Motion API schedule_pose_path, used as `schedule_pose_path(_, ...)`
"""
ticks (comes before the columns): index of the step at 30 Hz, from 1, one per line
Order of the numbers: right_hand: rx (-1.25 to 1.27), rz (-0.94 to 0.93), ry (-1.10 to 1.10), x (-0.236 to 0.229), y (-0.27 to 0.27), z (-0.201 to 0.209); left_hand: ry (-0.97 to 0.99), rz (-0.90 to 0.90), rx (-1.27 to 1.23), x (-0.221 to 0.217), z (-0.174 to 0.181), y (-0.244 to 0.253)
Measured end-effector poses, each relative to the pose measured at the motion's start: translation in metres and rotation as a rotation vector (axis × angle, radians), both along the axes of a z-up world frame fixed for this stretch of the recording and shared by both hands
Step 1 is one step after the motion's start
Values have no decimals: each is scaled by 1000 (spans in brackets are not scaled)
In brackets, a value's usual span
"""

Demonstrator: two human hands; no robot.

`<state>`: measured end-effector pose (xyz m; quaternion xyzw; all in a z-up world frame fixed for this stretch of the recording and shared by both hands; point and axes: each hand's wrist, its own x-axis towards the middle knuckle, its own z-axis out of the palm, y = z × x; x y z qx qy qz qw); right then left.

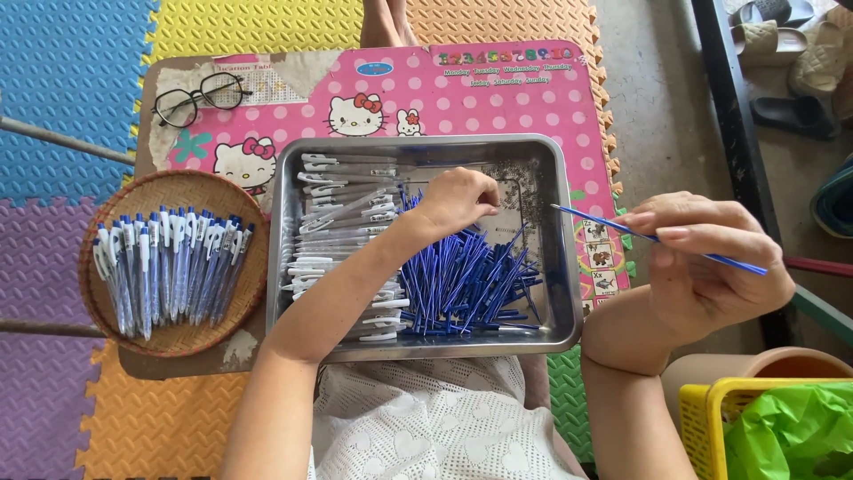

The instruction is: Assembling ballpoint pens by joining the body, refill, and cap.

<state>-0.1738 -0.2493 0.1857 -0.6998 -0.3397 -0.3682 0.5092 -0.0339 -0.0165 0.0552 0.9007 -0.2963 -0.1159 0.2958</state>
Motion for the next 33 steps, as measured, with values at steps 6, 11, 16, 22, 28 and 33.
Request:
schedule_pose_path(6,-16,11,35,-1,-3,-1,20,21,-59,4,0,7)
schedule_pose_path(11,-19,17,19,0,-4,-2,-159,74,-155,7,-8,10)
schedule_pose_path(16,21,6,57,-3,10,2,-322,67,-536,-20,48,33)
schedule_pose_path(22,394,-136,253,-20,74,13,-490,16,-727,-77,99,70)
schedule_pose_path(28,296,11,251,-12,75,0,-479,83,-779,-89,108,79)
schedule_pose_path(33,181,79,176,-1,66,-7,-514,74,-775,-90,107,78)
